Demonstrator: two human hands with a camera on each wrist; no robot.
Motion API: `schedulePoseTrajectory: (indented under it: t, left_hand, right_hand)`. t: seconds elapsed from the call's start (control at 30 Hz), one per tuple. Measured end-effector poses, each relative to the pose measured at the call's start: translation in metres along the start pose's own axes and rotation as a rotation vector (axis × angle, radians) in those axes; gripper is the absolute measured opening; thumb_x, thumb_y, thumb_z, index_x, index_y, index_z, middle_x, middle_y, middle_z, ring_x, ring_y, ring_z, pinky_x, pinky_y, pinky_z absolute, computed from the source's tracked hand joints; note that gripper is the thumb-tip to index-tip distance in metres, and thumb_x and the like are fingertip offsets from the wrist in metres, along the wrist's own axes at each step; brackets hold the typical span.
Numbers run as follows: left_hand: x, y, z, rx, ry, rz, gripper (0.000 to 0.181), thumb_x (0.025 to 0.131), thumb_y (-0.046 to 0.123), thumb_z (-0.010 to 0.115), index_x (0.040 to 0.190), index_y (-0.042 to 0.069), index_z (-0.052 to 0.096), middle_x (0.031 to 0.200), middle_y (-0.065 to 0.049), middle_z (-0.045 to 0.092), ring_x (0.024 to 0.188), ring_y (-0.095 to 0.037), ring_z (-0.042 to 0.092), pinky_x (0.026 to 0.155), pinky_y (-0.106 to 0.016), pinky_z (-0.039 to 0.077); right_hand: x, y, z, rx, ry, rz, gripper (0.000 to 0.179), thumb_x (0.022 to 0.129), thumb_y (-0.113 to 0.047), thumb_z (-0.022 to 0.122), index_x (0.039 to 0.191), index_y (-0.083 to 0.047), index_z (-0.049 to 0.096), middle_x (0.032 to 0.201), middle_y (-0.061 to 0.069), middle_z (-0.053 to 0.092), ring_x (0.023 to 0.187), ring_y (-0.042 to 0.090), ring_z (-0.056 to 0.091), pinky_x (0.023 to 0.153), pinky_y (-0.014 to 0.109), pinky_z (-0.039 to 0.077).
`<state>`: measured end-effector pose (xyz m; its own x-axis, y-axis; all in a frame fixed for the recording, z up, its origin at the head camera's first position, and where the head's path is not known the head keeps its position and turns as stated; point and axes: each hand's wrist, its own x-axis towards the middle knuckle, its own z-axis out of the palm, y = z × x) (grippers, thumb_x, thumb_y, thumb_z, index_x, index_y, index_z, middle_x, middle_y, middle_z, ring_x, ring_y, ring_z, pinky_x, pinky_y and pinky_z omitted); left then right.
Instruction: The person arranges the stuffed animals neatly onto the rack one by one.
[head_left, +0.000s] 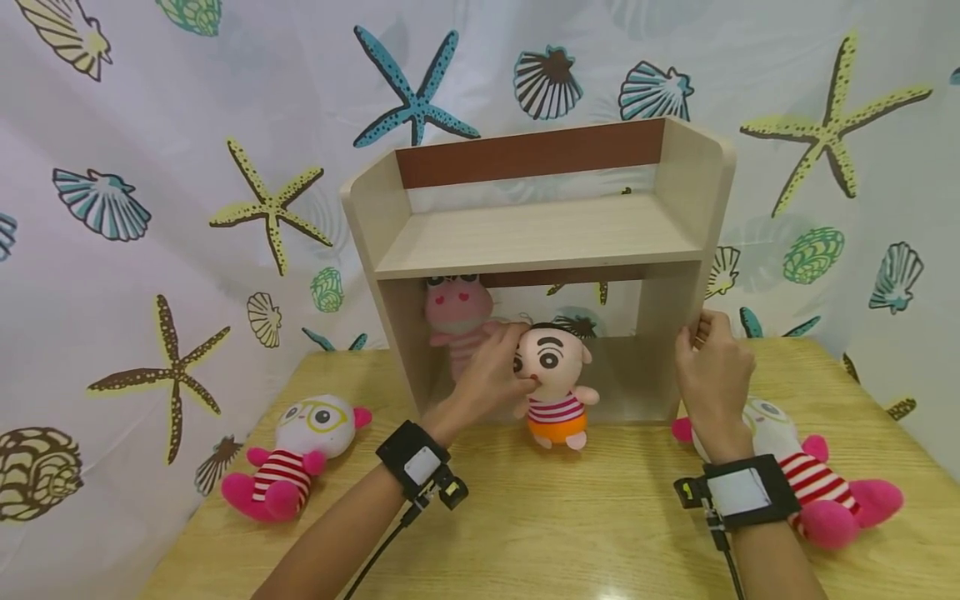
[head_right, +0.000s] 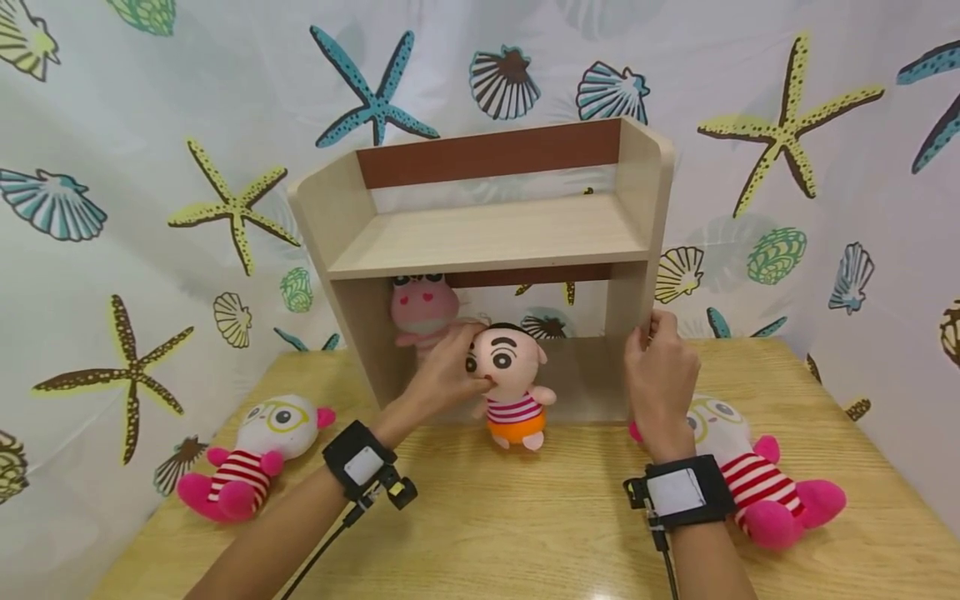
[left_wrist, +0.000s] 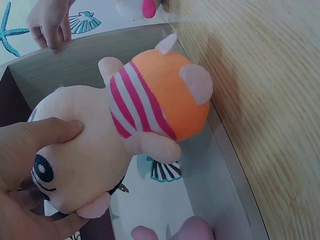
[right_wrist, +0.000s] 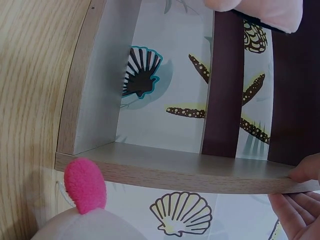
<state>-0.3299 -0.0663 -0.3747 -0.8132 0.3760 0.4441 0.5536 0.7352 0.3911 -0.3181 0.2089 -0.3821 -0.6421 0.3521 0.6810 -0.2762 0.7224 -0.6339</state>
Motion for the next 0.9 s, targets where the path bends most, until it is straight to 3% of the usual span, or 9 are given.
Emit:
schedulePoseTrajectory:
  t: [0.13, 0.4, 0.7, 0.9]
  left_hand:
    - [0.002, 0.002, 0.002, -0.009, 0.007, 0.005, 0.076, 0.077, 0.014, 0.087, 0.14, 0.001, 0.048, 0.141, -0.016, 0.052, 0.119, -0.03, 0.055, 0.099, -0.041, 0.047]
    - [0.009, 0.005, 0.003, 0.005, 0.04, 0.056, 0.066, 0.078, 0.014, 0.086, 0.134, 0.003, 0.052, 0.133, -0.013, 0.055, 0.115, -0.025, 0.054, 0.099, -0.035, 0.047]
    - [0.021, 0.013, 0.006, 0.073, 0.027, 0.008, 0.071, 0.081, 0.02, 0.085, 0.141, 0.006, 0.05, 0.137, -0.02, 0.051, 0.122, -0.031, 0.05, 0.094, -0.04, 0.05]
    - [0.028, 0.015, 0.009, 0.091, 0.029, -0.03, 0.074, 0.081, 0.022, 0.084, 0.145, 0.008, 0.049, 0.138, -0.018, 0.052, 0.125, -0.032, 0.049, 0.095, -0.044, 0.049]
  right_hand:
    - [0.0, -0.001, 0.0, -0.001, 0.003, -0.002, 0.031, 0.095, -0.006, 0.066, 0.12, 0.012, 0.058, 0.113, 0.03, 0.066, 0.101, 0.045, 0.066, 0.085, 0.053, 0.053]
    - [0.001, 0.0, 0.001, 0.008, 0.02, -0.013, 0.029, 0.095, -0.005, 0.066, 0.117, 0.012, 0.059, 0.111, 0.03, 0.067, 0.099, 0.045, 0.067, 0.085, 0.054, 0.053]
    - [-0.001, -0.001, -0.001, 0.015, 0.0, 0.023, 0.032, 0.096, -0.007, 0.064, 0.122, 0.011, 0.058, 0.117, 0.029, 0.065, 0.105, 0.044, 0.065, 0.085, 0.053, 0.053]
    - [-0.001, -0.001, 0.0, 0.011, -0.004, 0.018, 0.032, 0.097, -0.009, 0.064, 0.121, 0.011, 0.058, 0.116, 0.029, 0.066, 0.104, 0.045, 0.066, 0.085, 0.053, 0.053]
